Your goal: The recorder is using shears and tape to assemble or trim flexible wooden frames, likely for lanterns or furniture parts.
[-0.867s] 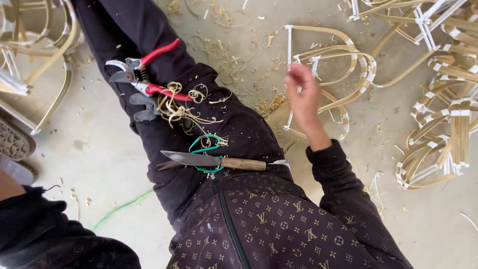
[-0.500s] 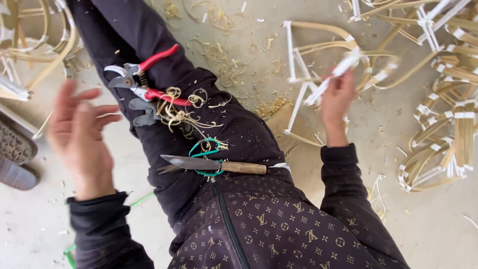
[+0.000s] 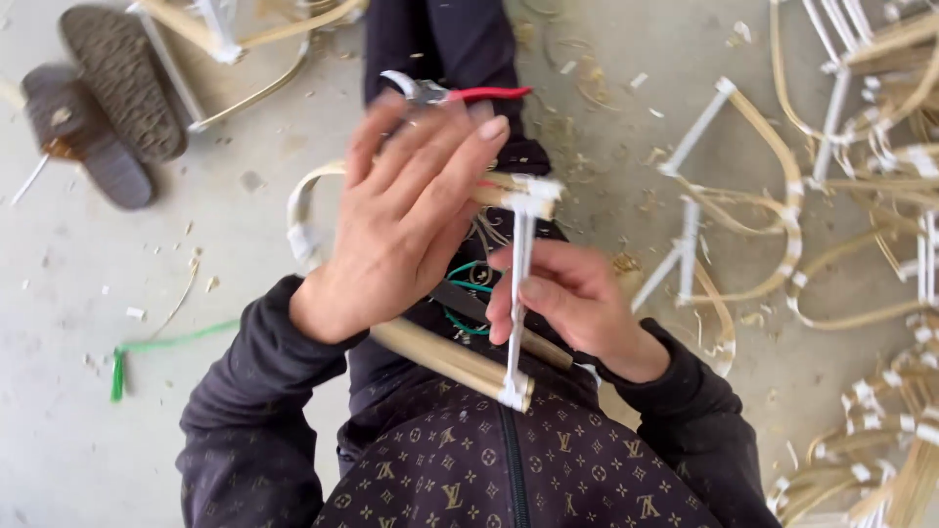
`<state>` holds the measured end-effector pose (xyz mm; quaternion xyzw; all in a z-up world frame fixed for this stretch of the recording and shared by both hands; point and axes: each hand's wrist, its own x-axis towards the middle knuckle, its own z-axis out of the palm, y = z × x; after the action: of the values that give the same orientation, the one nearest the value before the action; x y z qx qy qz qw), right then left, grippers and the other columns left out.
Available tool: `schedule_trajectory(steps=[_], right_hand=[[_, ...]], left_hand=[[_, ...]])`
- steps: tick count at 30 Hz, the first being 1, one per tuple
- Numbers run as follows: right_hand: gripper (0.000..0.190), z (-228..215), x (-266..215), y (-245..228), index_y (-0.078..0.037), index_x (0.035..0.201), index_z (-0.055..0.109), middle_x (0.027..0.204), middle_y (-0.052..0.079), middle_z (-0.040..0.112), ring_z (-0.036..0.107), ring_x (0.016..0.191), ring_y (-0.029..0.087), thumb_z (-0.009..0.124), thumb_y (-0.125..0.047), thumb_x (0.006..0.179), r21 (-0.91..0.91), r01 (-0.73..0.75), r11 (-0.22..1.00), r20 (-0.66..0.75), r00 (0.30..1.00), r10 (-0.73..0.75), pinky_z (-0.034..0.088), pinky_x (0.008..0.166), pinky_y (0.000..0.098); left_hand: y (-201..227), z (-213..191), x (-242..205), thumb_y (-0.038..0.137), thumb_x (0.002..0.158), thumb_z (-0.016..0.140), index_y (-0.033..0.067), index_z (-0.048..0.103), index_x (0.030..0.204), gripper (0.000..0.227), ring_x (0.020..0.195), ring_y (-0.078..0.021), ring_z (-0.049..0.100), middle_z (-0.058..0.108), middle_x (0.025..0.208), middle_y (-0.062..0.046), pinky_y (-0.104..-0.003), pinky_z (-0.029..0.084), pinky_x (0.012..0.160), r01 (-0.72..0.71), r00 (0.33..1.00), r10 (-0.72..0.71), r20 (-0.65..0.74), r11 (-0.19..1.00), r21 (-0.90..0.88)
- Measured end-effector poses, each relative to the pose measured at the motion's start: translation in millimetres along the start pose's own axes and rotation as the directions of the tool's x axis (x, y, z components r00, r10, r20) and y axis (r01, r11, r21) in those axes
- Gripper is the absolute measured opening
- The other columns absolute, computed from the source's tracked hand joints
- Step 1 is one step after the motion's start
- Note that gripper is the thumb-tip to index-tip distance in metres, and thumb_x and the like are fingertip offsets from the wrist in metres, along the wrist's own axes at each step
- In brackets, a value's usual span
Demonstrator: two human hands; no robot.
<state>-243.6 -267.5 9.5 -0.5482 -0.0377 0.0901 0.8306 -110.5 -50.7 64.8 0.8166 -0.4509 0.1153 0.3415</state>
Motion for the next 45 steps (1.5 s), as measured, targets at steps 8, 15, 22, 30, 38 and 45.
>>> schedule_trajectory(steps=[8,15,22,30,38,45], right_hand=[[0.046,-15,96,66,0.006,0.144,0.059,0.113,0.021,0.074,0.073,0.101,0.03,0.051,-0.028,0.114,-0.086,-0.071,0.994,0.103,0.991,0.08,0.06,0.096,0.0414],[0.111,-29,159,123,0.015,0.152,0.034,0.158,0.033,0.031,0.02,0.15,0.048,0.089,-0.036,0.071,-0.966,0.176,-0.19,0.18,0.984,-0.007,0.012,0.118,0.0656],[0.111,-27,193,100,0.004,0.14,0.045,0.141,0.023,0.043,0.03,0.139,0.047,0.096,-0.04,0.053,-0.953,0.12,-0.278,0.13,0.991,-0.016,0.014,0.114,0.0669],[0.076,-65,186,86,-0.005,0.138,0.054,0.131,0.017,0.058,0.054,0.126,0.034,0.089,-0.022,0.073,-0.985,-0.04,0.168,-0.014,0.988,0.154,0.042,0.112,0.0498],[0.044,-14,83,22,-0.004,0.141,0.047,0.121,0.01,0.067,0.067,0.102,0.014,0.068,-0.006,0.102,-0.846,-0.076,0.528,-0.094,0.996,-0.007,0.055,0.09,0.0314],[0.054,-8,58,28,-0.007,0.144,0.047,0.121,0.013,0.059,0.057,0.1,0.028,0.061,-0.002,0.092,-0.856,0.079,0.51,-0.121,0.93,-0.347,0.047,0.086,0.0373]], left_hand=[[-72,47,-97,0.01,0.115,0.052,0.0005,0.065,0.141,0.031,0.075,-0.0105,0.058,0.07,0.097,-0.008,-0.024,0.048,0.064,0.591,0.696,-0.681,0.228,0.364,-0.72],[-65,60,-135,0.023,0.11,0.051,0.0018,0.046,0.151,0.047,0.063,-0.0098,0.058,0.064,0.082,-0.004,-0.025,0.05,0.055,0.472,0.535,-0.768,0.352,-0.074,-0.879],[-70,54,-149,0.019,0.105,0.056,0.0049,0.052,0.15,0.047,0.061,-0.0116,0.062,0.065,0.08,-0.007,-0.023,0.052,0.054,0.452,0.432,-0.812,0.393,-0.182,-0.873],[-58,55,-162,0.014,0.111,0.05,0.0034,0.056,0.148,0.039,0.072,-0.0032,0.06,0.069,0.091,-0.001,-0.018,0.051,0.062,0.353,0.632,-0.732,0.255,-0.02,-0.935],[-36,62,-137,0.008,0.111,0.052,-0.0013,0.059,0.142,0.033,0.091,-0.0016,0.063,0.071,0.106,0.0,-0.018,0.054,0.081,0.384,0.694,-0.676,0.249,0.055,-0.922],[-12,64,-119,0.003,0.11,0.053,-0.0035,0.061,0.136,0.028,0.1,-0.0047,0.064,0.073,0.11,-0.004,-0.021,0.056,0.09,0.44,0.729,-0.66,0.179,0.251,-0.862]])
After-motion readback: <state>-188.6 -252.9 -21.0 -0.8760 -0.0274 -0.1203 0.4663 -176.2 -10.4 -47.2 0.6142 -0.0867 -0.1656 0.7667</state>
